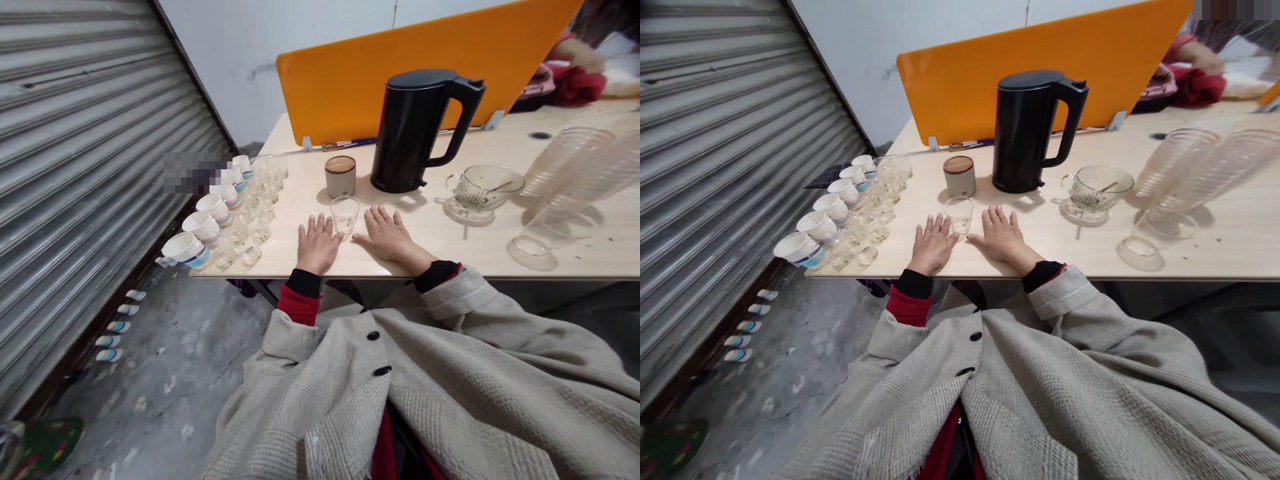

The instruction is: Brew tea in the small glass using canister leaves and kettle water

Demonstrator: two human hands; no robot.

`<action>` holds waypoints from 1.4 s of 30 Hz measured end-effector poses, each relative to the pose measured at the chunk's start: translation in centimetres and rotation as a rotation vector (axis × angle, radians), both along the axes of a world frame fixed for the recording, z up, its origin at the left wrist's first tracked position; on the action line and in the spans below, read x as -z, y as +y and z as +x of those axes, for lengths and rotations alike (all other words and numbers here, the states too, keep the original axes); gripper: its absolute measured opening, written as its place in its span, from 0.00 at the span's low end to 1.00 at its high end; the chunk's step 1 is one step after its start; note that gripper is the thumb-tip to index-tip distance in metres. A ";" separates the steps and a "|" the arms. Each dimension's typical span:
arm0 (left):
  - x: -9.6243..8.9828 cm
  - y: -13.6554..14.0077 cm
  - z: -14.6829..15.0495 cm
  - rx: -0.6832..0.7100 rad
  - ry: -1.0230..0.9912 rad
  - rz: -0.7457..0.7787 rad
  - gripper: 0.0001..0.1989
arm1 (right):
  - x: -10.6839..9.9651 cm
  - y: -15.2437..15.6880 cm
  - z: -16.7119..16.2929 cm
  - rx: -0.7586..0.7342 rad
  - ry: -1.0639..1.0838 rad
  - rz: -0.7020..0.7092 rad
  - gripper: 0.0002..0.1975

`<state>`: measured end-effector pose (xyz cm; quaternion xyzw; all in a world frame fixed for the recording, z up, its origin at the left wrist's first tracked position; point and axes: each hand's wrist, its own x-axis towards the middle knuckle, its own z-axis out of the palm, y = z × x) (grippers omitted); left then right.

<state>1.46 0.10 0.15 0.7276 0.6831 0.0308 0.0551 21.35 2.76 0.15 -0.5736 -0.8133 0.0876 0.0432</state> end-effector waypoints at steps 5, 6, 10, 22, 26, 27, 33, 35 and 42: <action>0.0 0.0 0.0 0.003 0.003 0.005 0.37 | -0.1 -0.1 0.0 0.003 -0.003 -0.002 0.47; 0.0 0.0 0.0 0.003 0.005 0.003 0.37 | -0.1 -0.1 0.0 0.002 -0.001 0.000 0.46; 0.0 0.0 0.0 0.003 0.008 0.008 0.36 | -0.1 -0.1 0.0 -0.005 0.005 0.004 0.47; -0.3 -0.1 0.0 -0.009 0.014 -0.009 0.35 | 0.4 0.3 0.1 -0.011 -0.003 0.007 0.48; -0.3 0.0 0.0 -0.007 -0.001 -0.020 0.36 | 0.3 0.2 0.1 -0.003 -0.001 0.017 0.48; -0.3 0.0 0.0 -0.006 -0.004 -0.021 0.36 | 0.3 0.2 0.1 -0.003 0.001 0.020 0.48; -0.2 0.1 0.0 -0.009 0.008 -0.017 0.36 | 0.2 0.2 0.0 -0.001 0.000 0.004 0.48; -0.1 0.2 0.0 -0.008 0.021 -0.016 0.36 | 0.2 0.2 0.0 0.002 -0.004 0.000 0.48; -0.2 0.1 0.0 -0.007 0.012 -0.022 0.36 | 0.2 0.1 0.0 -0.002 0.006 0.017 0.47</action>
